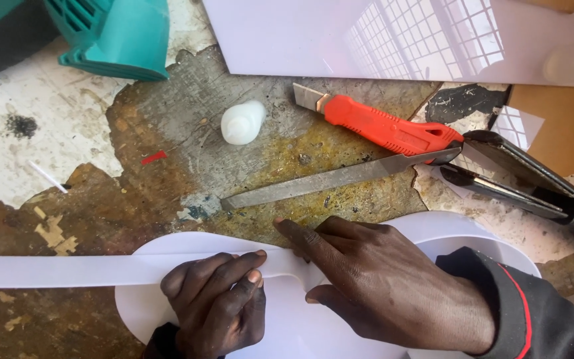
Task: Bonding a flexible plastic border to a butterfly-shaped sign base using a hot glue gun and a hair straightener for bending.
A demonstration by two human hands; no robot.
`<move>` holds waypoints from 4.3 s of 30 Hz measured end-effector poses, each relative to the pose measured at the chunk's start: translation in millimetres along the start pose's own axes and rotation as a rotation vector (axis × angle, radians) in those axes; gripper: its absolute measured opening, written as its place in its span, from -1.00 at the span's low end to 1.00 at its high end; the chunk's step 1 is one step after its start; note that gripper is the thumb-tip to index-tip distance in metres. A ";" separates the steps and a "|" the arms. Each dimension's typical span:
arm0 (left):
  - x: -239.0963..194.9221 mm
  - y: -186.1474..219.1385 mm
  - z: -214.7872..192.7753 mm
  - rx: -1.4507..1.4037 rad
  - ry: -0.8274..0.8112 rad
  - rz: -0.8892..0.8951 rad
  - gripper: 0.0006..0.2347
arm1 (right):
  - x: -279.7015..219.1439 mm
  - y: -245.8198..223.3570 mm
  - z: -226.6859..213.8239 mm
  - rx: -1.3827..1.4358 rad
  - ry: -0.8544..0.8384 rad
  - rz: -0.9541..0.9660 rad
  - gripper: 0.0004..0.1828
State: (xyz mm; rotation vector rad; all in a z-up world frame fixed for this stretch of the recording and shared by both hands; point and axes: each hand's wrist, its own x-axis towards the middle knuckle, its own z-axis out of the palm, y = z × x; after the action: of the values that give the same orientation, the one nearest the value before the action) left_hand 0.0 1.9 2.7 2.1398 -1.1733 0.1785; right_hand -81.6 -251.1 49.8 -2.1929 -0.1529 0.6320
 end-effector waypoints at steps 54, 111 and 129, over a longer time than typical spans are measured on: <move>1.7 -37.2 47.1 -0.093 0.336 0.190 -0.85 | 44.5 28.2 64.7 -0.282 0.847 -0.319 -0.84; -1.5 2.7 8.8 -0.036 0.036 -0.025 -0.81 | -3.5 -8.1 -11.4 -0.022 0.270 -0.192 -0.85; 9.9 12.1 5.8 -0.018 0.064 -0.060 -0.78 | -5.2 -9.3 1.3 -0.071 0.370 -0.375 -0.78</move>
State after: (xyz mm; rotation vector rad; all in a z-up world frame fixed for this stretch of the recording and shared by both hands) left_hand -4.9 -13.0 8.5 2.1345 -1.0693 0.2079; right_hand -85.8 -245.8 58.2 -2.2272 -0.3836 0.0105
